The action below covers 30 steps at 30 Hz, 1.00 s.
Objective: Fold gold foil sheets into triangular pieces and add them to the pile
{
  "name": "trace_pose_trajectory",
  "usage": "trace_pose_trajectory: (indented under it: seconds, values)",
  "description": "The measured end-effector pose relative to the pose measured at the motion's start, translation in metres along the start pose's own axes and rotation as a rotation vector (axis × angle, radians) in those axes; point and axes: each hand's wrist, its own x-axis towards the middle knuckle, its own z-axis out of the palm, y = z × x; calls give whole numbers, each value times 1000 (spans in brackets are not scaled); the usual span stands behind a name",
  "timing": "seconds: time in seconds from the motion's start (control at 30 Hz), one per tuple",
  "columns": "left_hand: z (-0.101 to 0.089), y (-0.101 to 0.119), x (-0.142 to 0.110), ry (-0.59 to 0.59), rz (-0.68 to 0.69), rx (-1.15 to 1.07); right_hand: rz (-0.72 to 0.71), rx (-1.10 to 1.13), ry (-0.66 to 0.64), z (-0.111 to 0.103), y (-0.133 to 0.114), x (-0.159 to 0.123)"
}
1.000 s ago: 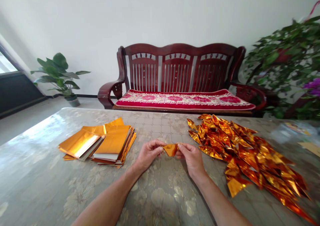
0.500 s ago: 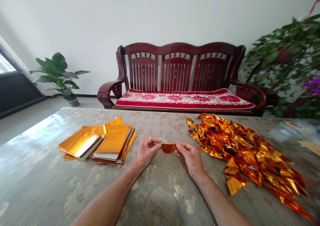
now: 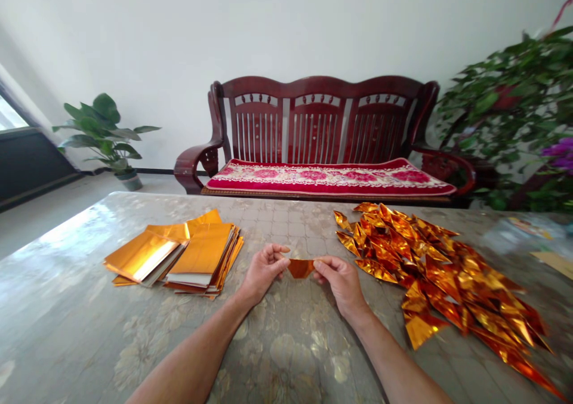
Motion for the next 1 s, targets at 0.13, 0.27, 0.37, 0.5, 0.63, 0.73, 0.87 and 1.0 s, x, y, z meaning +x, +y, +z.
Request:
trace_pose_trajectory:
  seconds: [0.13,0.27,0.37,0.5,0.63,0.73,0.87,1.0]
  values:
    - [0,0,1,-33,-83,55,-9,2,-3,-1,0,0]
    - [2,0,-1,-37,-108,79,-23,-5,18,-3,0,-1]
    - [2,-1,-3,-17,-103,109,-25,-12,22,-4,1,-1]
    - [1,-2,-4,11,-37,208,-28,-28,24,-5,1,-1]
    - [1,-1,-5,44,46,292,-42,-52,32,-4,2,-1]
    - [3,0,-6,87,103,343,-48,-60,37,-3,2,-1]
    - [4,-1,-7,113,154,416,-59,-59,38,-4,3,-1]
    - [2,-4,-6,96,130,427,-77,-57,31,-5,5,0]
